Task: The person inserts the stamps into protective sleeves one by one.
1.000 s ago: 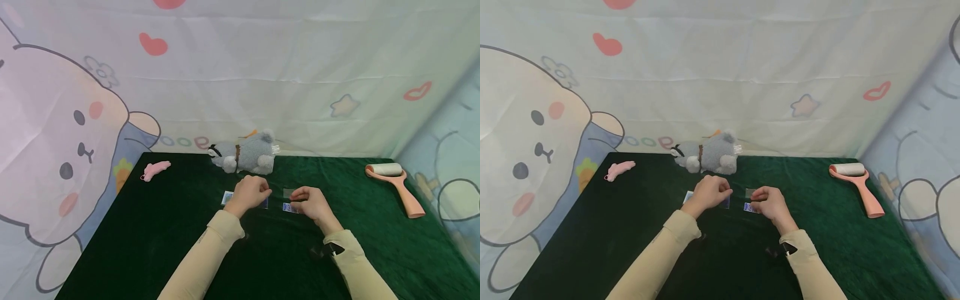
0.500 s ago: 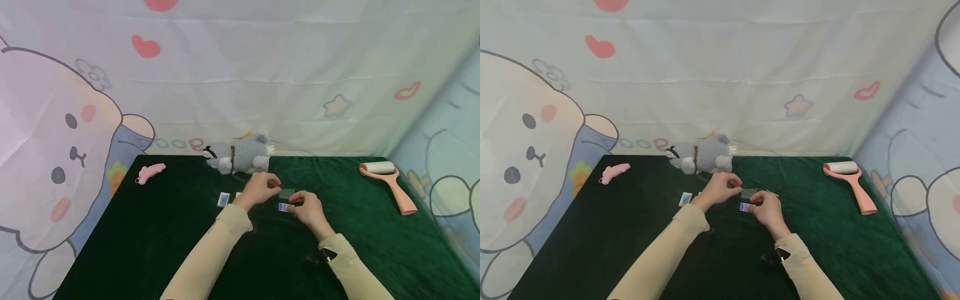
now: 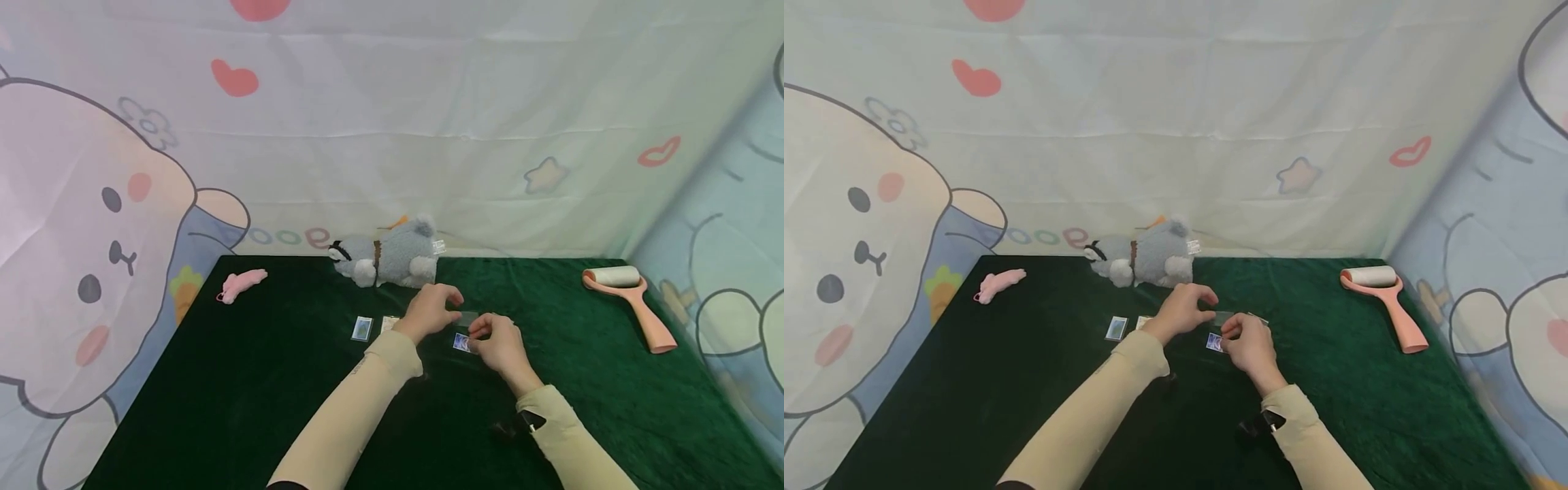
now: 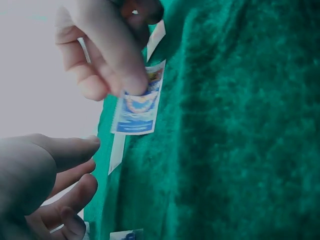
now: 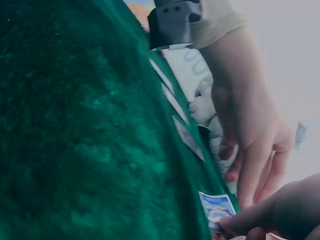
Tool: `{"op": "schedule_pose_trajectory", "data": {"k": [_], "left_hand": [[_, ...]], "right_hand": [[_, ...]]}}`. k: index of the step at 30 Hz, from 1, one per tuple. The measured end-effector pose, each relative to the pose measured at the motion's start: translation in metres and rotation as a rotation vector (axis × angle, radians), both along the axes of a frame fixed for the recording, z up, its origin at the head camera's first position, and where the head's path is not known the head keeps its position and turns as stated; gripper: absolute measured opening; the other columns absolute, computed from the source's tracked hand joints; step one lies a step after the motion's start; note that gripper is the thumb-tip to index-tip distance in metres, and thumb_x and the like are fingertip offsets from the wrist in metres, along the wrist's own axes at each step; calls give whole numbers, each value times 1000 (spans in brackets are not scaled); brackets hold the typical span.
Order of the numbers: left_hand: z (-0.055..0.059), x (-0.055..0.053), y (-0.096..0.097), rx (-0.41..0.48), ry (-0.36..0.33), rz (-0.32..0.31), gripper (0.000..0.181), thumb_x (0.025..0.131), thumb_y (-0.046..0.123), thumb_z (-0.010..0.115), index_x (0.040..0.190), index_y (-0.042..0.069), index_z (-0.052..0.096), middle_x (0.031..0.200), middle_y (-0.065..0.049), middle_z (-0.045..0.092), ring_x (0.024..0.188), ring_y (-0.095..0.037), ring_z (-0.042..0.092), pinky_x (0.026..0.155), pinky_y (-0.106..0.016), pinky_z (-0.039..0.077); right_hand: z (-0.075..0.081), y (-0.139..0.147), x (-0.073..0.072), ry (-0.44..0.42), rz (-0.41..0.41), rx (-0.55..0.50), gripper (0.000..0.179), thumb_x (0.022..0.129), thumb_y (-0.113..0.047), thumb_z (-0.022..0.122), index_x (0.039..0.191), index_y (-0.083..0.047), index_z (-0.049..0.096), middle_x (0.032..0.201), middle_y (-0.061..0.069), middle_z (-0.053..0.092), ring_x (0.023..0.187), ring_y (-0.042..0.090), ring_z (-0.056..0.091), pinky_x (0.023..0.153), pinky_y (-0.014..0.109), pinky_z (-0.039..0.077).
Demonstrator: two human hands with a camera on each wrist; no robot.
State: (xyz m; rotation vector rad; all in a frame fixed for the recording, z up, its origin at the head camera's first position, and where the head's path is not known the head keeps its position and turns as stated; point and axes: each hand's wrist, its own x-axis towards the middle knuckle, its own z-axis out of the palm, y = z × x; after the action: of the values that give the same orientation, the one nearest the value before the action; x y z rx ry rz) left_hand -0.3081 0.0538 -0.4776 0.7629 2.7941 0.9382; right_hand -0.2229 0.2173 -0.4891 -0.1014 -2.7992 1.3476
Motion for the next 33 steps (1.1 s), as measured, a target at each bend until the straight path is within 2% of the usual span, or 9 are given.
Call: {"op": "schedule_pose_trajectory", "data": {"k": [4,8,12,18,24,29,33], "left_hand": [[1,0,5,-88,28,-9,27,98,25,78,123,17,74,125,0,74,115,-18,68,93,-38,57],[1,2,7,-175,77,-32,29,95,25,81,123,18,74,120,2,75,108,-15,69,90,-36,58],[0,3,7,-202,90,-44,31,94,24,83,123,17,74,113,3,74,98,-12,67,85,-34,57],[0,2,8,-188,75,-34,32,92,22,84,122,17,74,102,4,67,87,-10,60,75,-29,52],[1,1,3,-167,45,-31,19,97,18,78,117,16,78,89,6,64,78,-10,58,68,-26,49],[5,4,-2,-82,17,-45,19,102,16,71,119,15,79,100,4,71,82,-10,60,75,-27,53],[11,9,-8,22,1,-49,20,105,19,66,119,13,80,107,2,69,89,-10,60,80,-28,54]], "right_hand": [[8,10,0,-12,67,-10,13,92,1,76,103,-2,70,95,11,73,87,25,66,71,35,54],[19,24,0,-2,138,-35,12,93,-1,76,104,-1,71,94,10,73,82,24,62,67,34,50],[29,37,0,19,181,-72,11,96,-1,74,106,0,70,96,12,72,80,24,62,68,36,54],[39,49,-2,92,185,-95,11,99,-1,70,110,1,69,102,15,72,86,25,68,76,33,58],[44,47,-6,165,152,-108,12,102,-4,68,112,-1,71,109,17,72,86,27,62,75,29,56],[46,42,-11,211,150,-102,12,105,-9,66,111,-5,75,110,15,74,87,25,62,75,25,55],[48,35,-14,240,164,-126,16,106,-8,63,112,-4,77,114,16,74,88,26,63,76,23,55]]}}
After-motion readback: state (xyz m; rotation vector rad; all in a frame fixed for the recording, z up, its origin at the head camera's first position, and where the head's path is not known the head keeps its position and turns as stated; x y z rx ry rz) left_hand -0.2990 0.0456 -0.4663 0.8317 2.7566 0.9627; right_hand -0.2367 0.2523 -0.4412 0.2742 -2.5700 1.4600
